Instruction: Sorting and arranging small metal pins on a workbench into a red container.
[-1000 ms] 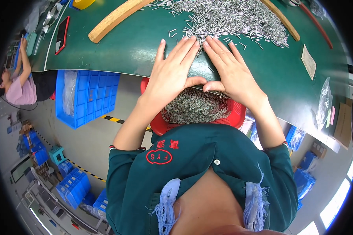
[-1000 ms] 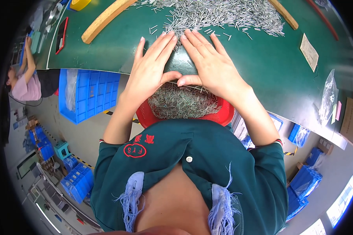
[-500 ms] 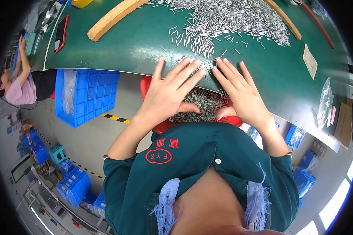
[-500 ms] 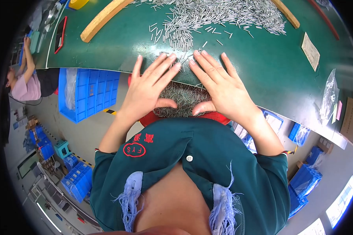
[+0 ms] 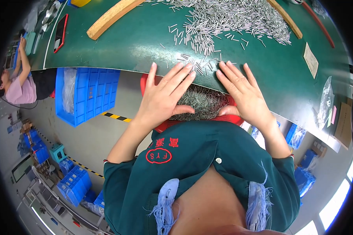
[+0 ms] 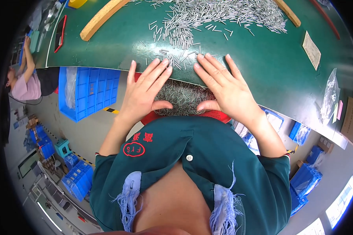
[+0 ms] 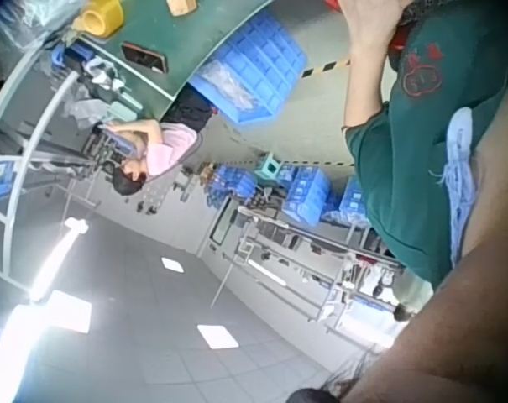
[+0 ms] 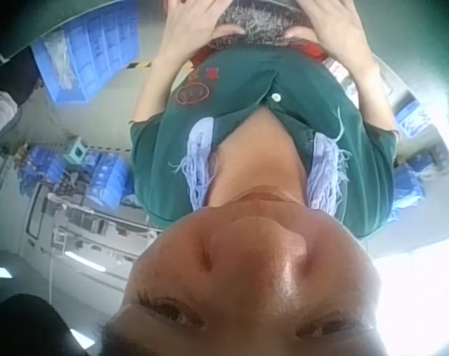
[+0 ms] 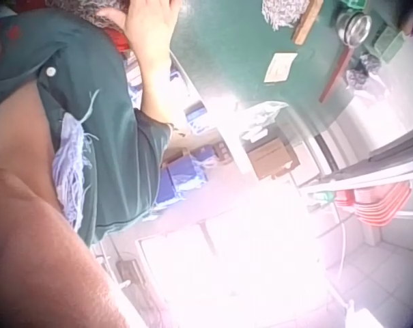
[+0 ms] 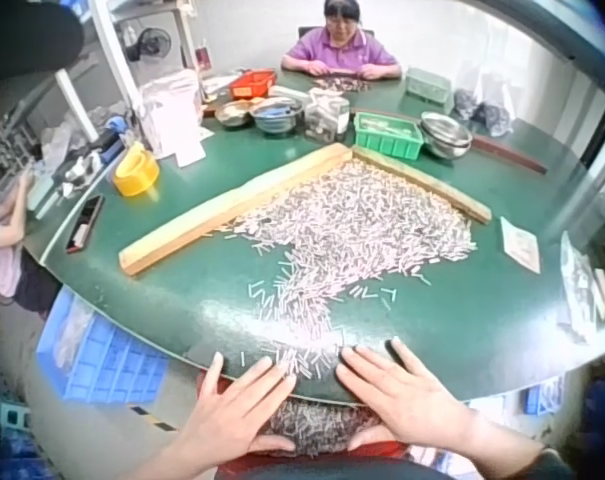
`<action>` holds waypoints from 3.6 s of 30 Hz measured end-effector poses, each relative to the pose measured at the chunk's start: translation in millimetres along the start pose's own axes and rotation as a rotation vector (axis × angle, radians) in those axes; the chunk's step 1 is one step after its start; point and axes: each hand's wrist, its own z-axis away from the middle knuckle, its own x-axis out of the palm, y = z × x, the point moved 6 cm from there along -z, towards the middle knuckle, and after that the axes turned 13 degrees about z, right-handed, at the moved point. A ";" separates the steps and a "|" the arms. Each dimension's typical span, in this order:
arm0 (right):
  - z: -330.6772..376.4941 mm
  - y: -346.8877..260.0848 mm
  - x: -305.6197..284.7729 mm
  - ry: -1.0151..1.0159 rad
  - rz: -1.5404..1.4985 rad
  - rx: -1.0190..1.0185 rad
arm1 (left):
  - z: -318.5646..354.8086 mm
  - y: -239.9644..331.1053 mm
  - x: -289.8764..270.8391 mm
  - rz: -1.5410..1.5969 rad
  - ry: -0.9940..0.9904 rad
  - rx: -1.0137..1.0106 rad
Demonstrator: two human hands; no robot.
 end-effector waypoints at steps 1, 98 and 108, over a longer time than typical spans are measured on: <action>-1.8 2.5 0.8 0.015 0.003 0.012 | -2.3 2.6 2.8 0.014 -0.014 0.022; -32.1 13.6 9.4 -0.012 -0.065 -0.032 | -42.9 -1.3 -2.2 0.122 -0.100 0.021; 21.7 102.8 7.6 0.151 0.125 0.459 | -30.0 -31.6 -10.2 -0.085 0.023 -0.114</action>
